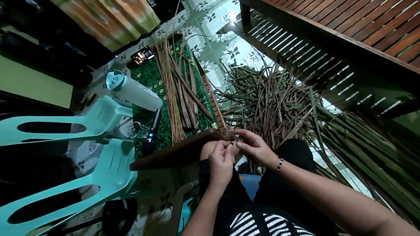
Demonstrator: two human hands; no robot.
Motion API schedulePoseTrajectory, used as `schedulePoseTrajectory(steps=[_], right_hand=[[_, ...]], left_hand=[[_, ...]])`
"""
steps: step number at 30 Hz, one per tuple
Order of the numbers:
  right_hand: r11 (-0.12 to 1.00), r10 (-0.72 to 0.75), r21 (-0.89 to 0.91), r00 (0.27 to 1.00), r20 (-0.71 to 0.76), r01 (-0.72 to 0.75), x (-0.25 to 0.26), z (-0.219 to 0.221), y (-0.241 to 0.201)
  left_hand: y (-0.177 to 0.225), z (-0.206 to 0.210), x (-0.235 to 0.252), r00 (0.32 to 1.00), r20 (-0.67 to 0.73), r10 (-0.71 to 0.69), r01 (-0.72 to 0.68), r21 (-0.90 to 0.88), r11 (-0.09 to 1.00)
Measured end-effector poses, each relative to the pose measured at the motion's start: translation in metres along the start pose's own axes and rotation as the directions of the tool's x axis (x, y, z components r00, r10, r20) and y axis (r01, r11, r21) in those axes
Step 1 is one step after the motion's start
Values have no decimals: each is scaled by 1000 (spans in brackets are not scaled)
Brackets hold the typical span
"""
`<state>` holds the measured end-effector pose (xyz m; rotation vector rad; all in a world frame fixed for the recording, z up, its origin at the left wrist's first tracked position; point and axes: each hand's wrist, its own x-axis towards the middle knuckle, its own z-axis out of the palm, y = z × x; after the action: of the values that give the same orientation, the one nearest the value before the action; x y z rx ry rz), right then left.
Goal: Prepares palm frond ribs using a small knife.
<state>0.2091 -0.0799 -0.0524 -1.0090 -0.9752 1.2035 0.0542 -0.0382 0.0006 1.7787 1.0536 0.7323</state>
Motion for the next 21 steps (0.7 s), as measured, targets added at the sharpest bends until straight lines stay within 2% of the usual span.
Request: schedulePoseTrajectory(steps=[9, 14, 21], right_hand=[[995, 52, 95, 995, -84, -44, 1, 1, 0], [992, 71, 110, 983, -168, -53, 3, -3, -2], [988, 90, 141, 970, -224, -59, 7, -10, 1]], left_hand=[[-1, 4, -4, 999, 41, -8, 11, -68, 998], [2, 4, -10, 993, 87, -80, 88, -97, 991], [3, 6, -16, 990, 99, -100, 110, -105, 988]])
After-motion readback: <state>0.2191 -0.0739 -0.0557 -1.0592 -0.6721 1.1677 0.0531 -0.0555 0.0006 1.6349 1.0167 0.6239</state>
